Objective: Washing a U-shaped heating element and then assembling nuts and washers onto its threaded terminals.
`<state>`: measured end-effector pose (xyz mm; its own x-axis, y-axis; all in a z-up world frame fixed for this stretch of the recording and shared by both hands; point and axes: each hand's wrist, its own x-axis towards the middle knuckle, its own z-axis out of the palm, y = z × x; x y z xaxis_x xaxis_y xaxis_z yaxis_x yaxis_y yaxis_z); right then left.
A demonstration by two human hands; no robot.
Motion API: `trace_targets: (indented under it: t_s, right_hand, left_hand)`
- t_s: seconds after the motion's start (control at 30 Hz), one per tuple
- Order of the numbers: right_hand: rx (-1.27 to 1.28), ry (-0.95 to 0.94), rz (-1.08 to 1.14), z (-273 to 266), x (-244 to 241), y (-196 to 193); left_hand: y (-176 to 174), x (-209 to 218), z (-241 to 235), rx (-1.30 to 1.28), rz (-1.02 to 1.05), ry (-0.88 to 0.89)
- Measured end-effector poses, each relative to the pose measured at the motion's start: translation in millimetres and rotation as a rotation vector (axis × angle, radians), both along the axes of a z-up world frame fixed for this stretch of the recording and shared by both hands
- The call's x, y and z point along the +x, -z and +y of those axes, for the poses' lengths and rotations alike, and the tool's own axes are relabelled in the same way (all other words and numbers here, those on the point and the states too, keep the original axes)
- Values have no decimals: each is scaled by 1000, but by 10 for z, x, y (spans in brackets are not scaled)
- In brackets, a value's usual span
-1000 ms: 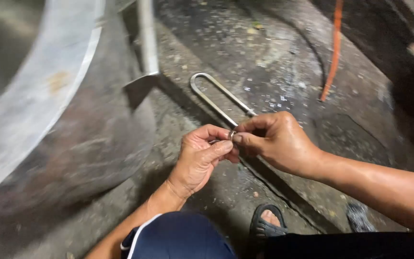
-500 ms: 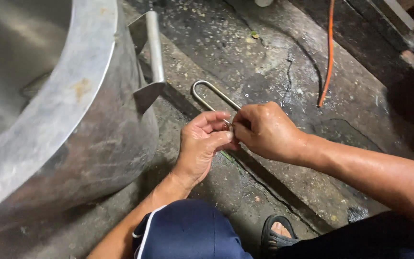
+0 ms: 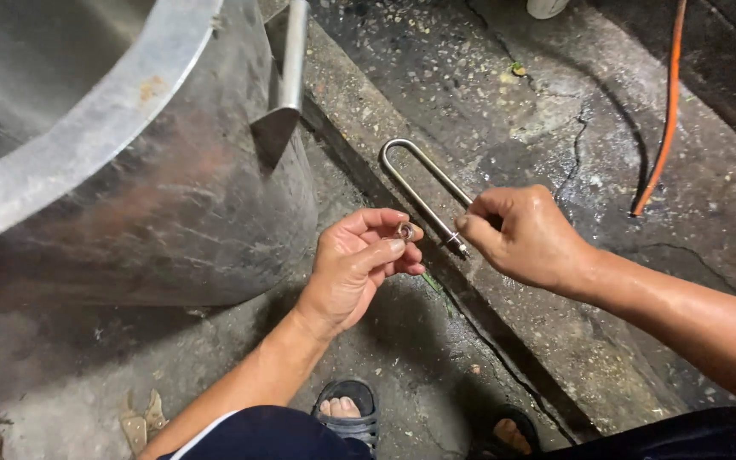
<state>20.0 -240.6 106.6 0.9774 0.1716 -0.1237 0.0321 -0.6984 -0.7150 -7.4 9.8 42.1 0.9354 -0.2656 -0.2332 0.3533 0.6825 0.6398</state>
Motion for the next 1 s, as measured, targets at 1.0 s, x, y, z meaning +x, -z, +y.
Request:
trace_targets:
  t_s: [1.0]
  right_hand:
    - [418,-340,-283,178,-146,147]
  left_hand:
    - [-63,-102,-174,808,-363,22]
